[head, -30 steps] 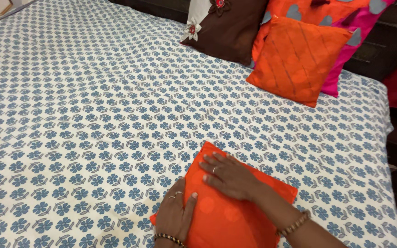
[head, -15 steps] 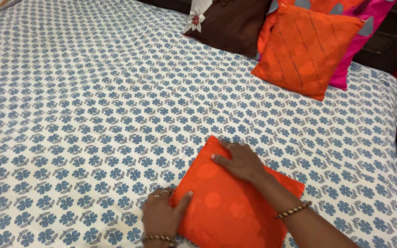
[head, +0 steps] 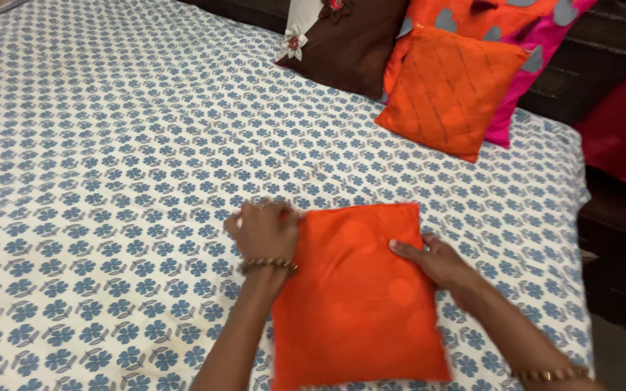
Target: The person arranges decorative pillows on a bed. They smooth and position an orange pillow, then place a brown pillow with a white ribbon bow, adjusting the bow and smoothing the surface before setting it down.
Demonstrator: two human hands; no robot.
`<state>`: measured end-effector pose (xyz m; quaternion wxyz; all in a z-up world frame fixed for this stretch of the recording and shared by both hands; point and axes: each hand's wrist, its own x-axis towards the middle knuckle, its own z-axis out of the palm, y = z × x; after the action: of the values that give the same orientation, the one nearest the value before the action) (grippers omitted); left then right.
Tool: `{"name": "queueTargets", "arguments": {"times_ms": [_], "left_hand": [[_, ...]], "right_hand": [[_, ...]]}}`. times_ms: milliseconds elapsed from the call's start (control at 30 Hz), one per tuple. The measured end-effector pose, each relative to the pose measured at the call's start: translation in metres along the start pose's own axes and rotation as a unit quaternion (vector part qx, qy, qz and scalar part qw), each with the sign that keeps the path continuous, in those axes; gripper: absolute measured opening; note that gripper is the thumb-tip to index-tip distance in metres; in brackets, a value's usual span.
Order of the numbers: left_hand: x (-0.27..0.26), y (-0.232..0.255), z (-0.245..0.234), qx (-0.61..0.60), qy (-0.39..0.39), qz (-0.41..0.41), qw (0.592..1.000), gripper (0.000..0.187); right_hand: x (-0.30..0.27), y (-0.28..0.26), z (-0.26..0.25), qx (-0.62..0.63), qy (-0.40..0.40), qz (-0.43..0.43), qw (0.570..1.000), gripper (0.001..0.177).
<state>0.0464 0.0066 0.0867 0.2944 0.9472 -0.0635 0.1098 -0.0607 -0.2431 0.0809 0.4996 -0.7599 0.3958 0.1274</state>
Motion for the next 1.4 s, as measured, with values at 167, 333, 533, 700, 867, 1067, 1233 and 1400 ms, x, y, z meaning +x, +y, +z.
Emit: {"name": "queueTargets", "arguments": {"times_ms": [167, 333, 533, 700, 867, 1067, 1233, 1400], "left_hand": [[-0.02, 0.075, 0.021, -0.029, -0.074, 0.125, 0.989, 0.025], [-0.117, 0.065, 0.07, -0.008, -0.099, 0.22, 0.97, 0.064], [-0.164, 0.031, 0.104, 0.048, -0.001, 0.175, 0.983, 0.069], [-0.186, 0.003, 0.086, 0.032, 0.026, 0.141, 0.989, 0.076], [-0.186, -0.025, 0.074, 0.032, 0.023, 0.083, 0.996, 0.079], [-0.177, -0.049, 0.074, 0.006, -0.033, 0.006, 0.999, 0.081], [-0.205, -0.078, 0.07, 0.052, -0.074, -0.039, 0.995, 0.082], [-0.195, -0.099, 0.079, -0.031, -0.09, -0.08, 0.992, 0.076]], "right_hand": [[-0.003, 0.062, 0.003, 0.105, 0.022, 0.066, 0.992, 0.063], [-0.004, 0.083, 0.007, -0.136, 0.19, -0.079, 0.969, 0.049], [-0.01, 0.081, 0.057, -0.222, 0.174, -0.404, 0.87, 0.048], [-0.026, 0.087, 0.08, -0.33, 0.148, -0.37, 0.856, 0.064], [-0.026, 0.089, 0.079, -0.341, 0.148, -0.37, 0.851, 0.066], [-0.024, 0.092, 0.08, -0.362, 0.139, -0.348, 0.854, 0.068], [-0.021, 0.095, 0.082, -0.358, 0.131, -0.332, 0.863, 0.071], [-0.019, 0.096, 0.082, -0.364, 0.125, -0.321, 0.865, 0.072]]}}
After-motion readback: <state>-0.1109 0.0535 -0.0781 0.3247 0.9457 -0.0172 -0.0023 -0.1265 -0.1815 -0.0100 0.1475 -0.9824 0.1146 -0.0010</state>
